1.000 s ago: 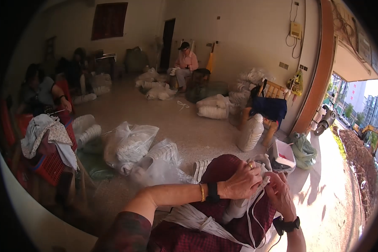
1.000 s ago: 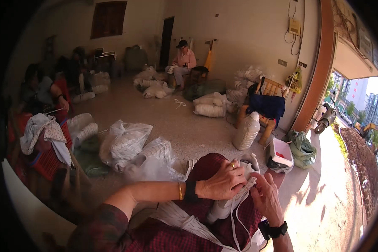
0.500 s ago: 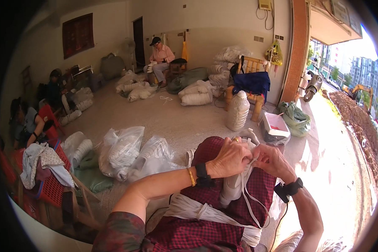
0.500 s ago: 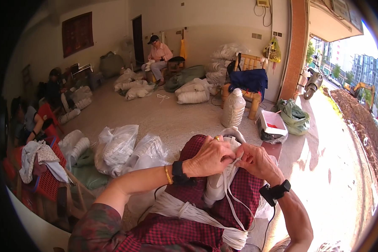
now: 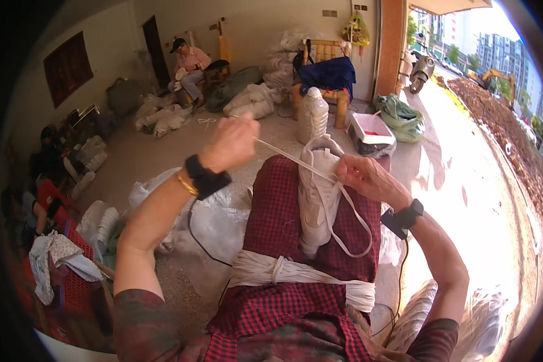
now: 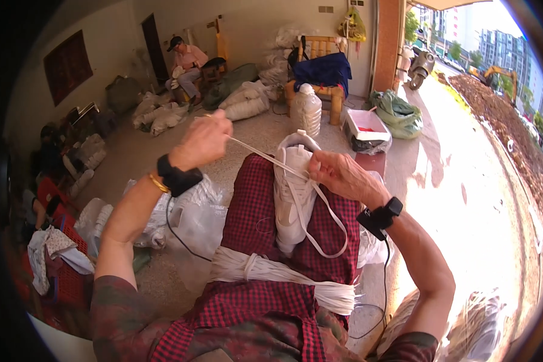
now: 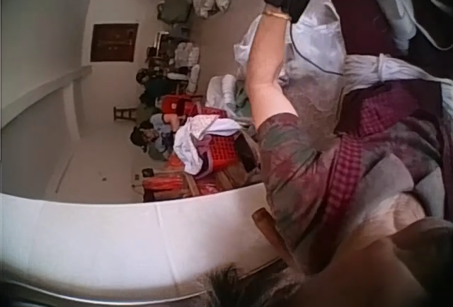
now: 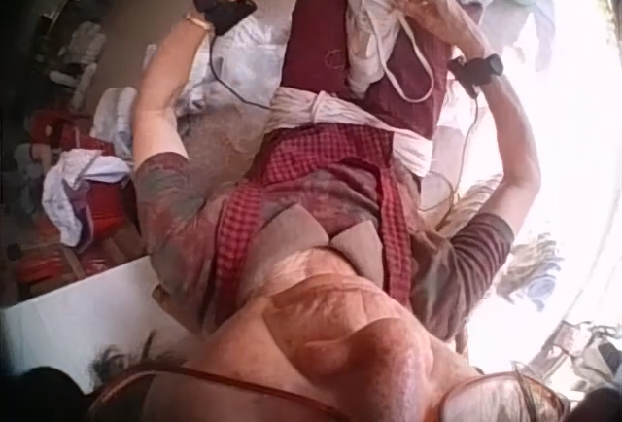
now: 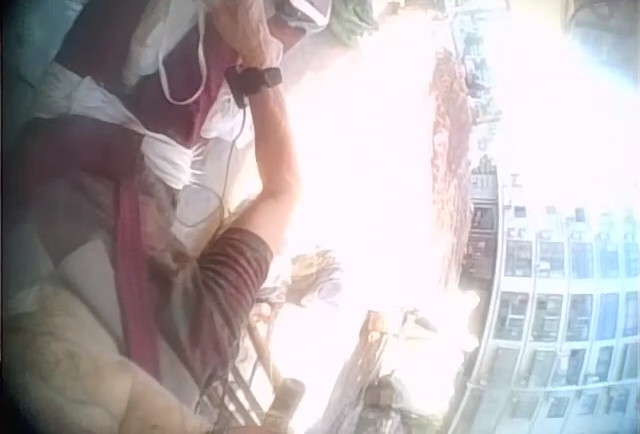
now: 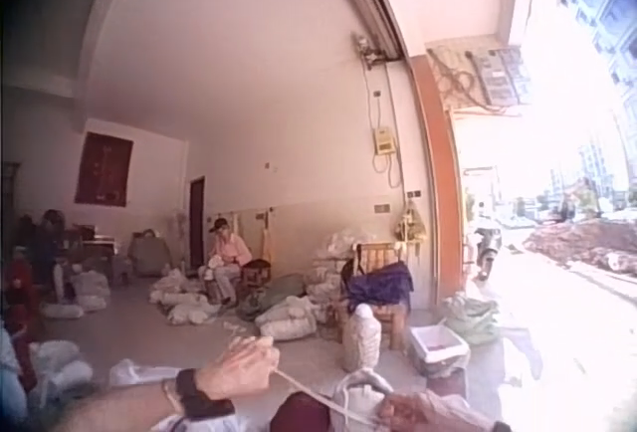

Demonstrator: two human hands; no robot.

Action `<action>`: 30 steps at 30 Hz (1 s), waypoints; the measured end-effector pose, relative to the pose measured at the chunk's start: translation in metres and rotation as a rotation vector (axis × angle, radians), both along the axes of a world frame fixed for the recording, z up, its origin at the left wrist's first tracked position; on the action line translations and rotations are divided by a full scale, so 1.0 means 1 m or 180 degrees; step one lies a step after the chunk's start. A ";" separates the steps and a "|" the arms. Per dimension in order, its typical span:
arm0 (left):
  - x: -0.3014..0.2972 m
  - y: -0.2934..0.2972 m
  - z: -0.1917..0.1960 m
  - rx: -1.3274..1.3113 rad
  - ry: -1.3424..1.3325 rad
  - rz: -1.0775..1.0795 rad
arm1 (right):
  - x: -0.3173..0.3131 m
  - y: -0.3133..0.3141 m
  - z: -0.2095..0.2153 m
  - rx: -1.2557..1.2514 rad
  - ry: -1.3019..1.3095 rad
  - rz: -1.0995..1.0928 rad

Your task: Lacing shoestrings into pairs of white sneakers in a workshop environment.

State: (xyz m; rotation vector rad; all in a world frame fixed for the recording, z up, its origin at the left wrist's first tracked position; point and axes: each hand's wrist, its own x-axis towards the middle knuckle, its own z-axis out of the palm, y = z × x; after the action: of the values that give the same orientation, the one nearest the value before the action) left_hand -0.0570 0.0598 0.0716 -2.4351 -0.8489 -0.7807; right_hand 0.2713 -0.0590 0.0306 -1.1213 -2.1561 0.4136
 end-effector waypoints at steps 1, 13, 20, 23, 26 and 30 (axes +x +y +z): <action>-0.030 0.008 0.026 -0.0380 0.0273 0.0849 | 0.001 0.007 -0.001 0.0019 0.0025 0.0038; -0.282 0.032 0.095 0.0689 -0.0778 0.2853 | -0.001 0.012 0.027 -0.0550 -0.0468 0.0029; -0.334 0.055 0.085 0.0535 -0.0783 0.2627 | -0.014 0.002 0.032 -0.0658 -0.0313 -0.0198; -0.334 0.062 0.092 0.0596 -0.1076 0.2618 | -0.020 0.005 0.029 -0.0182 -0.0344 -0.0325; -0.329 0.063 0.108 0.0862 -0.1272 0.2426 | -0.039 0.004 0.043 0.0280 -0.0333 0.0018; -0.305 0.063 0.149 0.1470 -0.1488 0.1906 | -0.049 0.024 0.033 0.0377 -0.0792 0.0215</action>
State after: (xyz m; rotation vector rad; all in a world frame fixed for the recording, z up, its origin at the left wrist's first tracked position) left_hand -0.3620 0.1233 0.2202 -1.4941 -1.3089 -1.1553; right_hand 0.2224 -0.0347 0.0632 -1.0834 -2.4052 0.1801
